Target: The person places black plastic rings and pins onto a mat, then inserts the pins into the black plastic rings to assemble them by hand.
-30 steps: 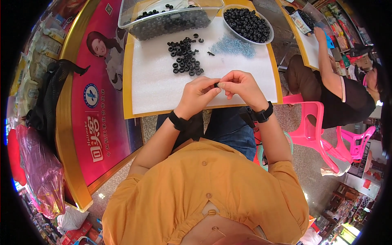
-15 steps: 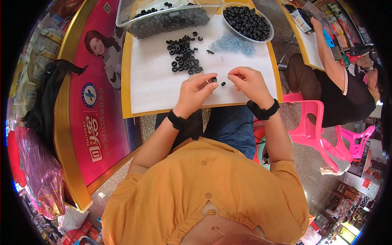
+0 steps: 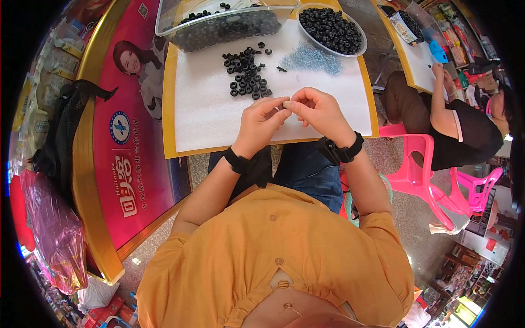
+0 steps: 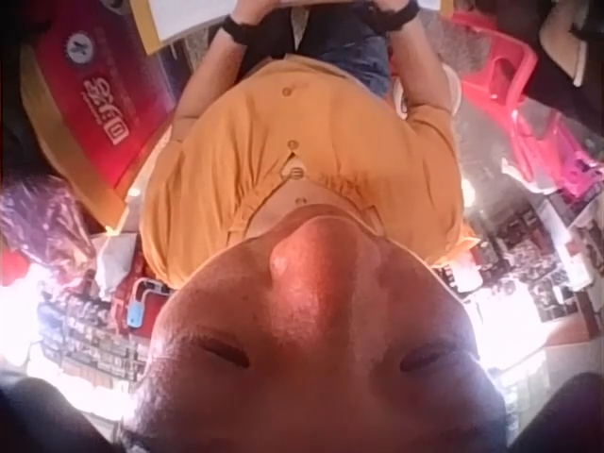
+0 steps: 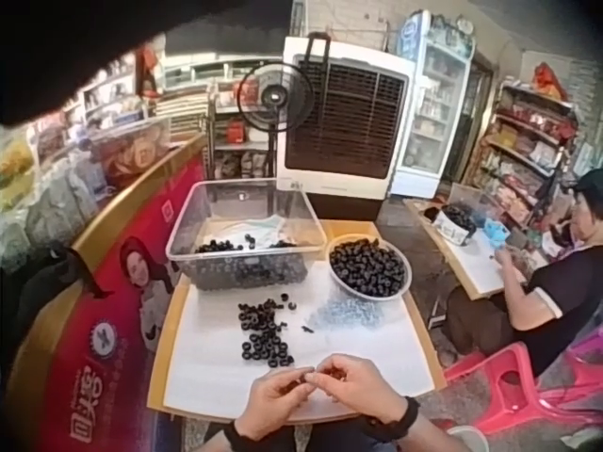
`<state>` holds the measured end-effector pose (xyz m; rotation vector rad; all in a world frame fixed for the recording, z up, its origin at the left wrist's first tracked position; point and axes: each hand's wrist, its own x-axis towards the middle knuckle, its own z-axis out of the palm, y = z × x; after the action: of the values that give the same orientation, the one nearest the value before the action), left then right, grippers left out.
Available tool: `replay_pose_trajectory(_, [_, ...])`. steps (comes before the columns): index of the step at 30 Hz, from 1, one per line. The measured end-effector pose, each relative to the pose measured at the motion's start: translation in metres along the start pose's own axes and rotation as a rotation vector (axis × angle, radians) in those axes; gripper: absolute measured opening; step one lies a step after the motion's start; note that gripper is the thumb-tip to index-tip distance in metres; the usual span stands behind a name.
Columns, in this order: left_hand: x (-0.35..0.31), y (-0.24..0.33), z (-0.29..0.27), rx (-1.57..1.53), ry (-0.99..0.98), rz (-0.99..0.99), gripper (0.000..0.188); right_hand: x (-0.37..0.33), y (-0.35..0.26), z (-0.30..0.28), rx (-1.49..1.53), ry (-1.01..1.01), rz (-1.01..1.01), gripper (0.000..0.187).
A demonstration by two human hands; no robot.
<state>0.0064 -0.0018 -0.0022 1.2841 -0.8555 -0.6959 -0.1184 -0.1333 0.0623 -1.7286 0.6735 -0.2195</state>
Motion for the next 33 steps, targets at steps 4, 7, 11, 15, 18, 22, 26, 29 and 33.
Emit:
replay_pose_trajectory(4, [0.0,0.0,-0.001,0.055,-0.015,0.039,0.028,0.004,0.003,-0.001,0.072,-0.007,0.024,0.026])
replay_pose_trajectory(7, [-0.001,-0.002,-0.003,0.075,-0.025,0.057,0.027,0.003,0.004,-0.001,0.055,0.003,0.034,0.027])
replay_pose_trajectory(11, [0.0,-0.002,-0.002,0.115,-0.036,0.093,0.024,0.002,0.004,-0.001,0.096,-0.016,0.024,0.026])
replay_pose_trajectory(15, [0.0,-0.001,-0.001,0.138,-0.015,0.097,0.026,0.005,0.006,0.003,0.094,-0.014,0.008,0.023])
replay_pose_trajectory(18, [0.001,-0.006,-0.002,0.137,0.0,0.098,0.025,0.006,0.003,0.006,0.055,0.01,0.018,0.022])
replay_pose_trajectory(22, [0.001,-0.001,-0.003,0.138,-0.048,0.104,0.025,0.004,0.007,0.0,0.113,0.018,0.02,0.023])
replay_pose_trajectory(26, [0.0,0.002,-0.003,0.143,-0.061,0.109,0.028,0.002,0.015,-0.015,0.064,0.082,0.022,0.022])
replay_pose_trajectory(29, [-0.001,0.005,-0.003,0.076,-0.048,0.053,0.027,0.0,0.019,-0.028,-0.246,0.146,-0.102,0.018])
replay_pose_trajectory(33, [-0.001,0.004,-0.002,0.046,-0.045,0.018,0.028,0.0,0.02,-0.034,-0.682,0.052,-0.476,0.016])
